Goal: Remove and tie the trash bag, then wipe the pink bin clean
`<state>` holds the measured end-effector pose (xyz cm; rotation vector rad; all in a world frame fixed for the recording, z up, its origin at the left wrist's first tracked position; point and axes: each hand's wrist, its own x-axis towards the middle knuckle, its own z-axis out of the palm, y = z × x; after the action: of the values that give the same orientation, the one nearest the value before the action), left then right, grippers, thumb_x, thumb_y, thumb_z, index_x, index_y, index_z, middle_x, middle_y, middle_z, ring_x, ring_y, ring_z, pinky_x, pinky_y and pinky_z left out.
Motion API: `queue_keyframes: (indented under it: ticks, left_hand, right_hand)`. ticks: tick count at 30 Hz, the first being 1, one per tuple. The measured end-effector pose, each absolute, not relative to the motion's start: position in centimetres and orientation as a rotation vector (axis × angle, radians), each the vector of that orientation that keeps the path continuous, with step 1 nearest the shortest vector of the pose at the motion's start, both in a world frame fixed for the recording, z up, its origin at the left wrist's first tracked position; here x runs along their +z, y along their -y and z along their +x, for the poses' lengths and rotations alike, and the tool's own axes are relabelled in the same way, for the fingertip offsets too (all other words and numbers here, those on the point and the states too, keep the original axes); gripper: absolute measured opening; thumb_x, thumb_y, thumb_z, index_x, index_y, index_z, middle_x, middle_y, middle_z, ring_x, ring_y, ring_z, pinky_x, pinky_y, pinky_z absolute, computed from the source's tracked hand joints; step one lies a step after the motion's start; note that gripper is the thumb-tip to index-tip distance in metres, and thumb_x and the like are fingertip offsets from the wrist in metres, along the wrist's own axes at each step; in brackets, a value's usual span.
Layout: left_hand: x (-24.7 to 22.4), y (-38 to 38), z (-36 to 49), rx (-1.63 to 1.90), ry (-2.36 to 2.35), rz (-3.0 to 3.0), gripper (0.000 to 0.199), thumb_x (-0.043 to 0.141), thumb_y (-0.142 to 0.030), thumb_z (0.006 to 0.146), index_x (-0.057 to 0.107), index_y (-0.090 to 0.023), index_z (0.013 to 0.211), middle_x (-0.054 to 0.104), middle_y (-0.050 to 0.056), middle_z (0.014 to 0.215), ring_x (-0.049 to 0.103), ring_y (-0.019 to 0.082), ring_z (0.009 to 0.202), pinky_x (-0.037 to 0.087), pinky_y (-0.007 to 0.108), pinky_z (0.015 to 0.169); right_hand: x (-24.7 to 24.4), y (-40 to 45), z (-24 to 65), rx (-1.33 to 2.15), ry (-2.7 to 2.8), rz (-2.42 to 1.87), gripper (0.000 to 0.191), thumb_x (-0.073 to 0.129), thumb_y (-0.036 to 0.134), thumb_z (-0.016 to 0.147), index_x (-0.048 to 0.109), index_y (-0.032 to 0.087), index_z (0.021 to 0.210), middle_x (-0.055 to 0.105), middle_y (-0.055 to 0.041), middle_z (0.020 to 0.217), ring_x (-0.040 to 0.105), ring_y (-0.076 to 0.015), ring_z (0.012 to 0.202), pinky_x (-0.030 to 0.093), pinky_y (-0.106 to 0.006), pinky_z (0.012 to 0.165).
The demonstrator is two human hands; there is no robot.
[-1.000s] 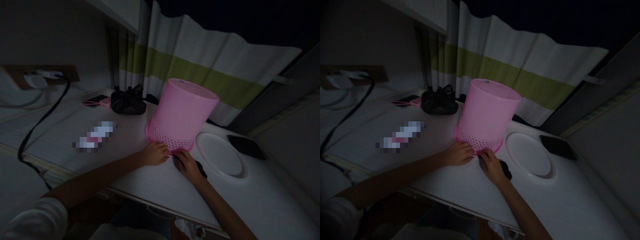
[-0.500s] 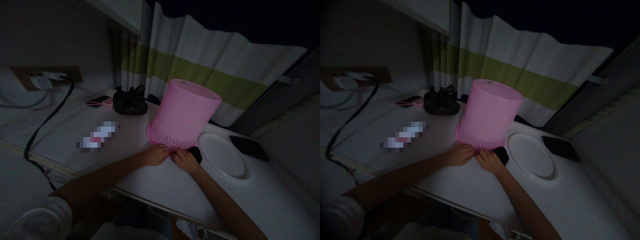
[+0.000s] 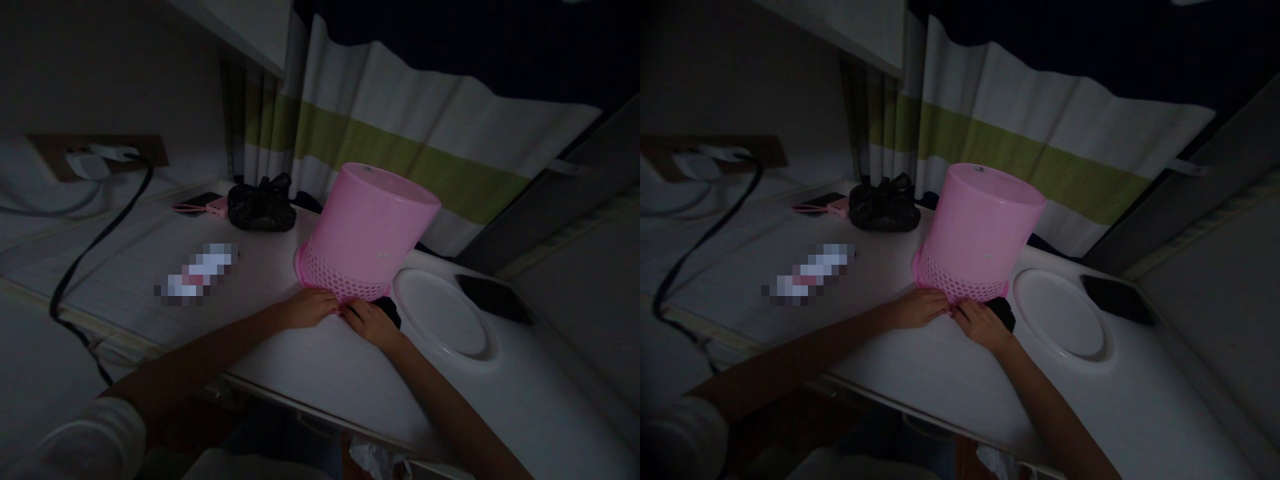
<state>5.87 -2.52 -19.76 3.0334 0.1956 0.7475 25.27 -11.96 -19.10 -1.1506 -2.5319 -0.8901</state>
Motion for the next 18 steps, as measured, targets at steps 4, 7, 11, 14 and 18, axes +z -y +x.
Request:
queue_keyframes:
  ticks: [4,7,11,14,18]
  left_hand:
    - [-19.9,2.4,5.9,0.756,-0.172,3.018,0.022,0.039,-0.022,0.093,0.059,-0.013,0.095,0.064,0.006,0.091,0.059,0.015,0.080,0.047,0.027,0.073]
    - [-19.9,2.4,5.9,0.773,-0.195,3.029,0.021,0.040,-0.022,0.093,0.059,-0.012,0.094,0.064,0.007,0.091,0.059,0.016,0.081,0.047,0.028,0.074]
    - [-19.9,2.5,5.8,0.755,-0.191,3.005,0.019,0.042,-0.020,0.092,0.058,-0.014,0.098,0.064,0.006,0.094,0.059,0.015,0.085,0.046,0.027,0.077]
    - [-19.7,2.5,5.7,0.728,-0.179,2.984,0.018,0.042,-0.019,0.092,0.057,-0.014,0.102,0.063,0.006,0.096,0.059,0.014,0.087,0.046,0.026,0.078]
    - [-19.6,2.4,5.6,0.702,-0.206,3.001,0.018,0.042,-0.020,0.092,0.059,-0.014,0.095,0.063,0.005,0.089,0.058,0.015,0.082,0.046,0.026,0.074]
  right_hand:
    - [-18.6,11.9,25.0,-0.761,2.451,-1.185,0.023,0.046,0.025,0.090,0.063,0.016,0.102,0.060,-0.0091,0.086,0.056,-0.0180,0.078,0.051,-0.030,0.064]
    - [-18.8,11.7,24.6,-0.747,2.463,-1.207,0.025,0.044,0.024,0.090,0.061,0.015,0.105,0.060,-0.0100,0.087,0.056,-0.0185,0.078,0.052,-0.031,0.064]
    - [-19.4,12.0,24.4,-0.743,2.394,-1.184,0.026,0.046,0.016,0.086,0.058,0.011,0.109,0.057,-0.0123,0.095,0.055,-0.0194,0.086,0.054,-0.031,0.069]
    - [-19.7,12.6,24.7,-0.689,2.288,-1.202,0.032,0.043,0.010,0.084,0.055,0.013,0.114,0.053,-0.0138,0.102,0.054,-0.0199,0.094,0.054,-0.031,0.071]
    - [-19.6,12.9,25.0,-0.536,2.214,-1.200,0.028,0.045,0.012,0.084,0.056,0.014,0.110,0.057,-0.0115,0.096,0.056,-0.0187,0.089,0.054,-0.033,0.071]
